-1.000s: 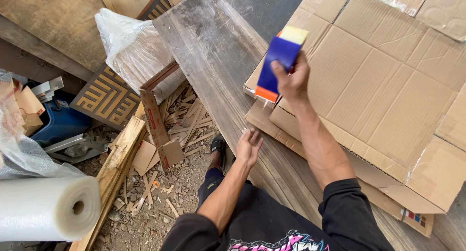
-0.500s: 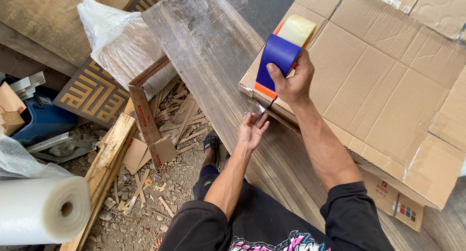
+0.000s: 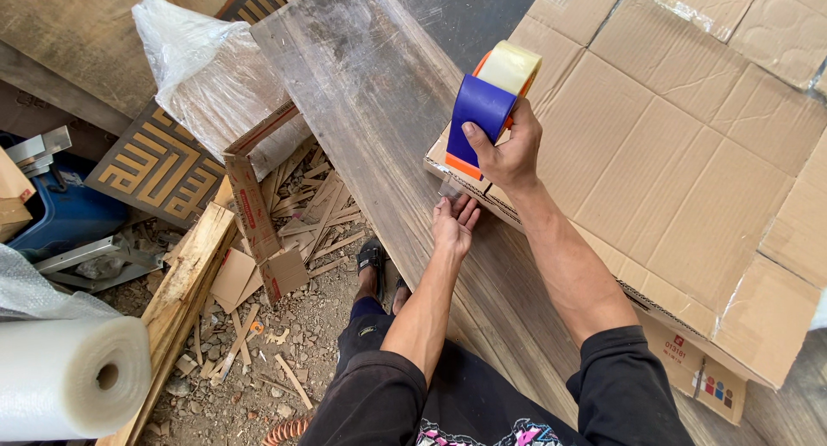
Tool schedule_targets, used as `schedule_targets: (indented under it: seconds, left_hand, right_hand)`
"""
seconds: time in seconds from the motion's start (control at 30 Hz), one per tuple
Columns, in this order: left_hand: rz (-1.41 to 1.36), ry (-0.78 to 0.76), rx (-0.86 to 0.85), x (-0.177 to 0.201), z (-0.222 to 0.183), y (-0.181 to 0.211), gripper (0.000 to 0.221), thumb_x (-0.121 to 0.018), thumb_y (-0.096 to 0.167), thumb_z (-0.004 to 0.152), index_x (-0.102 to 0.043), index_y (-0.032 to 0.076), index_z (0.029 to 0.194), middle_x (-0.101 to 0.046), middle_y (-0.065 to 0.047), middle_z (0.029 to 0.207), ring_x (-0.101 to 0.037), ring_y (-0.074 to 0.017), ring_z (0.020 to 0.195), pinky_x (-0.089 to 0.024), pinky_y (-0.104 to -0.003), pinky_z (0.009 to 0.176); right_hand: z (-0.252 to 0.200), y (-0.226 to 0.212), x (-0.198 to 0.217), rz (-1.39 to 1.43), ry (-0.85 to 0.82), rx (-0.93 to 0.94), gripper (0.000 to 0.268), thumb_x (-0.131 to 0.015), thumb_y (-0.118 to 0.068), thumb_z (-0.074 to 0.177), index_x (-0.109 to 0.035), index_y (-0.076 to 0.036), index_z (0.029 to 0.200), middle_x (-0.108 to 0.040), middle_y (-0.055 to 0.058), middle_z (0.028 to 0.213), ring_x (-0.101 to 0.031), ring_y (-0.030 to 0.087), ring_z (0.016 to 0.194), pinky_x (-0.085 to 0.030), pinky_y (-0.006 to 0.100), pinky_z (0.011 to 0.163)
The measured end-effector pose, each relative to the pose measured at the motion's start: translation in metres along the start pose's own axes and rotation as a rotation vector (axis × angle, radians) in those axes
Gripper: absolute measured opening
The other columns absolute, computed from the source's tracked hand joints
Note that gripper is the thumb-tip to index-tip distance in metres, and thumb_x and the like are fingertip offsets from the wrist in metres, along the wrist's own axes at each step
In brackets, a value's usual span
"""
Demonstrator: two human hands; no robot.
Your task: The person wraps a large flat object in cardboard panels, using a tape dispenser to secure the edges and surface with multiple strips of clear tape.
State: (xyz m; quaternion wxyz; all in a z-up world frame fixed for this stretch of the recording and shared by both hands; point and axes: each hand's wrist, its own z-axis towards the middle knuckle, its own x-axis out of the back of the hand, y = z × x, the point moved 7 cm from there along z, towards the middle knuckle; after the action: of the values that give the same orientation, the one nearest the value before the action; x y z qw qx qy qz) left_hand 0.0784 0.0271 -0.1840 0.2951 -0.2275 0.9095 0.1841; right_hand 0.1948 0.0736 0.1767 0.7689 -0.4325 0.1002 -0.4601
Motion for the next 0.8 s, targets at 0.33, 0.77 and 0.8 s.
schedule_targets:
  seconds: [0.33,0.77,0.8]
  left_hand:
    - [0.678,0.447,-0.263,-0.051,-0.043,0.031,0.029,-0.054,0.048,0.105,-0.060,0.021,0.112,-0.075,-0.010,0.077,-0.076,-0.0221,0.059,-0.066,-0.038,0.047]
    - [1.270,0.474,-0.312,-0.029,0.053,0.072,0.028,-0.063,0.048,0.091,-0.071,0.024,0.103,-0.074,-0.008,0.101,-0.070,-0.0323,0.110,-0.058,-0.044,0.093]
    - [1.288,0.449,-0.302,-0.029,0.068,0.070,0.026,-0.058,0.046,0.092,-0.072,0.029,0.106,-0.073,-0.006,0.106,-0.068,-0.0324,0.115,-0.056,-0.045,0.097]
  right_hand:
    - [0.002,0.018,0.000,-0.036,-0.003,0.039,0.042,-0.086,-0.029,0.091,-0.060,0.003,0.098,-0.059,0.020,0.077,-0.070,0.038,0.071,-0.057,0.041,0.065]
    - [0.019,0.052,0.013,-0.148,0.058,-0.027,0.045,-0.087,-0.037,0.090,-0.060,-0.002,0.095,-0.059,0.018,0.074,-0.062,0.031,0.069,-0.050,0.041,0.069]
    - [0.021,0.051,0.015,-0.149,0.069,-0.033,0.044,-0.087,-0.037,0.091,-0.060,-0.003,0.096,-0.059,0.017,0.075,-0.061,0.030,0.069,-0.050,0.040,0.069]
